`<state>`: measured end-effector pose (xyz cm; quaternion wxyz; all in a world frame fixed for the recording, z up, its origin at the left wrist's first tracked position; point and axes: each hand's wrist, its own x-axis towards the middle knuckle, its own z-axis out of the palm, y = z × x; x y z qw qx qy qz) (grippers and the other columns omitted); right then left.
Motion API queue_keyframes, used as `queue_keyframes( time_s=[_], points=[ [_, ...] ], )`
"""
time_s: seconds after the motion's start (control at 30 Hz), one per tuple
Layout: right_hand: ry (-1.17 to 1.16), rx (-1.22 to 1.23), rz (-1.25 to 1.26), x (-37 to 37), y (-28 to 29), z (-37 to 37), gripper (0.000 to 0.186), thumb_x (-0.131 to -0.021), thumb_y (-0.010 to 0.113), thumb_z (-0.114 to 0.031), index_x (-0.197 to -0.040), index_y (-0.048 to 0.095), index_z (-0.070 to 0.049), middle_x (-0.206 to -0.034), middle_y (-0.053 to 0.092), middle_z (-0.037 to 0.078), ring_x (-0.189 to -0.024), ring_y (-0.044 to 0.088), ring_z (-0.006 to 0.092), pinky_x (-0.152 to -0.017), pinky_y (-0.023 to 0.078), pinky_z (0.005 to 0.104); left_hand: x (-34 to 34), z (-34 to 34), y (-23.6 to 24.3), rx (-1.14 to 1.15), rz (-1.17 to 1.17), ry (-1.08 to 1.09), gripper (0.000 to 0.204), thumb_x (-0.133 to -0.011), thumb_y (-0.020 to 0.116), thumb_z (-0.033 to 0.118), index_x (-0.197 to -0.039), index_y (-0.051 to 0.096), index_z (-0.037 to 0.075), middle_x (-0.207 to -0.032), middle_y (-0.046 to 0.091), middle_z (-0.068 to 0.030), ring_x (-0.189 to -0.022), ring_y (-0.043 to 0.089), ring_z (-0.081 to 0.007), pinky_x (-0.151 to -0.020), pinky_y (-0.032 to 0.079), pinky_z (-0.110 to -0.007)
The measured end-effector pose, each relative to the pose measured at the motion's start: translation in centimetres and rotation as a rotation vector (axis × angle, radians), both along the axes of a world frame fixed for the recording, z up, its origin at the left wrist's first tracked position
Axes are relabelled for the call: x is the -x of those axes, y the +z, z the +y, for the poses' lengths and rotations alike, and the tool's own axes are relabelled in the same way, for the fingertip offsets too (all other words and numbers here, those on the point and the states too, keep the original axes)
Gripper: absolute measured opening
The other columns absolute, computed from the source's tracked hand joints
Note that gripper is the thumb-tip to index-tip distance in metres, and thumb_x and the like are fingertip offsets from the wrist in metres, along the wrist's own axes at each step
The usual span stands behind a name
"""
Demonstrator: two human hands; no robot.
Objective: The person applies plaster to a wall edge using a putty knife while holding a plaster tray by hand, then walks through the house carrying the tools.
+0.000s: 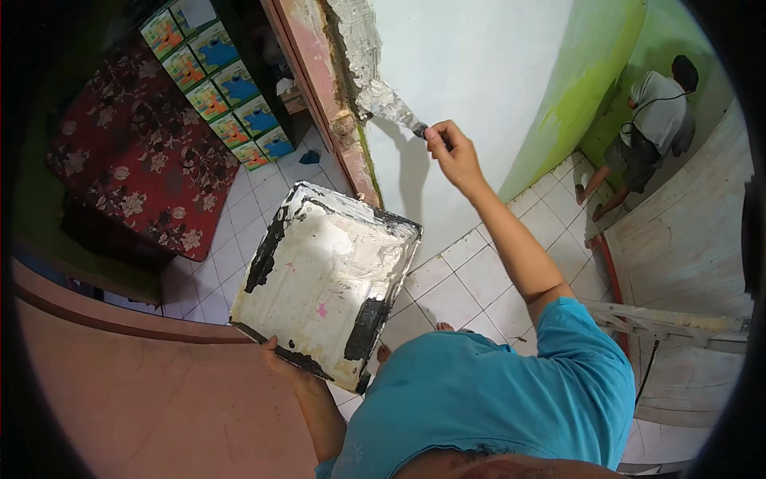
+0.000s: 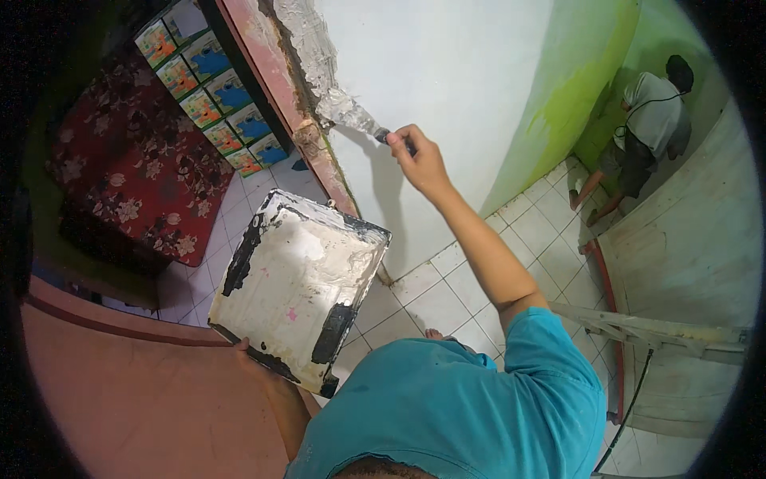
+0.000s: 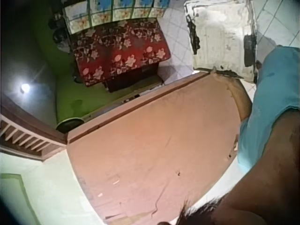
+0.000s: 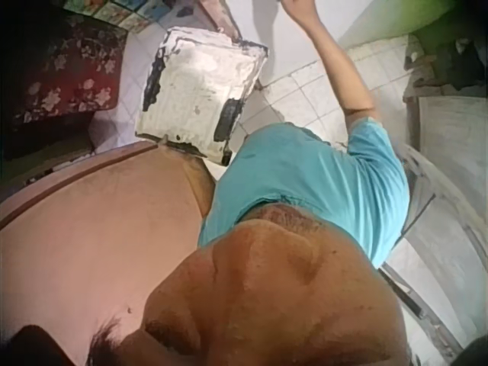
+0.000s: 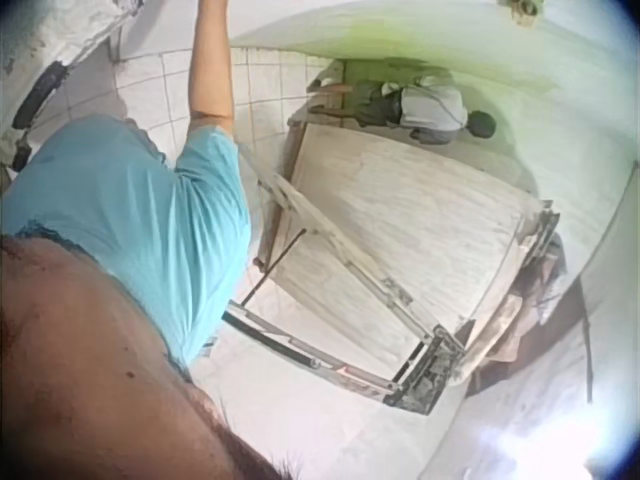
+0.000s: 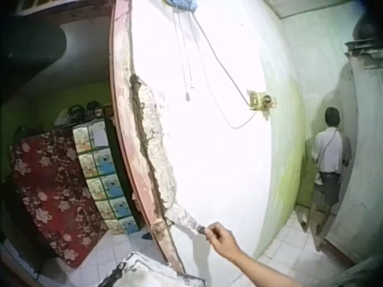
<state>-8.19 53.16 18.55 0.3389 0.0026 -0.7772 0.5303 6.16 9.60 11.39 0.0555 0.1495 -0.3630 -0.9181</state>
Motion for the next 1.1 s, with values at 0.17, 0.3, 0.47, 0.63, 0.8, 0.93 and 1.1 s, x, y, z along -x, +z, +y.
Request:
queue_keyframes(
  time_s=[0.17, 0.3, 0.47, 0.63, 0.8, 0.93, 1.1],
  points=[
    [-0.008, 0.143, -0.097, -2.5, -6.3, -2.6, 0.034, -0.105, 0.061, -0.036, -0.098, 0.061, -0.003, -0.071, 0.064, 0.002, -0.063, 0.058, 0.0072, -0.058, 0.046, 0.0244, -0.8, -0.5, -0.4, 0.019, 0.004, 0.027, 0.075, -0.078, 0.061, 0.029, -0.146, 0.042, 0.002, -0.138, 0.053, -0.0177, -0.126, 0.054, -0.0366, -0.105, 0.047, -0.047],
    [0.030, 0.230, 0.016, -3.2, -6.3, -3.8, 0.025, -0.108, 0.056, -0.030, -0.100, 0.055, -0.006, -0.076, 0.060, 0.001, -0.061, 0.052, 0.0063, -0.052, 0.041, 0.0215, -1.3, -0.9, -1.1, -0.006, 0.024, 0.035, 0.076, -0.078, 0.061, 0.029, -0.147, 0.042, 0.002, -0.139, 0.053, -0.0184, -0.127, 0.054, -0.0366, -0.106, 0.046, -0.048],
    [0.006, 0.324, -0.012, -1.8, -4.4, -5.0, 0.030, -0.107, 0.058, -0.033, -0.097, 0.058, -0.004, -0.073, 0.063, 0.001, -0.062, 0.056, 0.0072, -0.056, 0.045, 0.0250, -1.3, -1.2, -1.9, -0.034, 0.044, 0.014, 0.077, -0.078, 0.062, 0.029, -0.147, 0.041, 0.003, -0.139, 0.052, -0.0185, -0.128, 0.053, -0.0369, -0.107, 0.046, -0.048],
    [-0.006, 0.332, -0.092, -4.4, -8.9, -7.2, 0.031, -0.107, 0.057, -0.033, -0.098, 0.057, -0.003, -0.071, 0.061, 0.001, -0.057, 0.054, 0.0070, -0.051, 0.042, 0.0250, -1.7, -3.0, -2.9, -0.097, 0.023, -0.022, 0.077, -0.078, 0.062, 0.030, -0.147, 0.041, 0.003, -0.139, 0.052, -0.0184, -0.128, 0.053, -0.0369, -0.107, 0.046, -0.048],
    [0.007, 0.360, 0.014, -3.7, -3.9, -8.2, 0.031, -0.108, 0.056, -0.033, -0.100, 0.056, -0.003, -0.070, 0.060, 0.002, -0.057, 0.053, 0.0076, -0.052, 0.043, 0.0250, -1.5, -2.7, -1.6, -0.061, -0.012, -0.013, 0.076, -0.078, 0.063, 0.031, -0.146, 0.043, 0.002, -0.138, 0.053, -0.0182, -0.126, 0.054, -0.0361, -0.106, 0.046, -0.047],
    [-0.025, 0.201, -0.018, -3.5, -3.8, -8.8, 0.027, -0.109, 0.053, -0.031, -0.100, 0.054, -0.006, -0.072, 0.059, 0.000, -0.057, 0.051, 0.0053, -0.048, 0.039, 0.0226, -1.5, -2.8, -2.2, -0.015, -0.026, 0.028, 0.073, -0.078, 0.062, 0.031, -0.143, 0.046, 0.002, -0.135, 0.055, -0.0180, -0.125, 0.056, -0.0357, -0.105, 0.047, -0.046],
    [-0.034, 0.287, -0.124, -5.4, -8.7, -9.1, 0.025, -0.108, 0.056, -0.029, -0.100, 0.054, -0.005, -0.072, 0.059, 0.001, -0.056, 0.051, 0.0062, -0.049, 0.039, 0.0227, -1.3, -3.4, -2.1, -0.071, -0.041, -0.004, 0.073, -0.078, 0.062, 0.031, -0.143, 0.046, 0.001, -0.133, 0.056, -0.0178, -0.123, 0.057, -0.0355, -0.104, 0.048, -0.046]
  ],
)
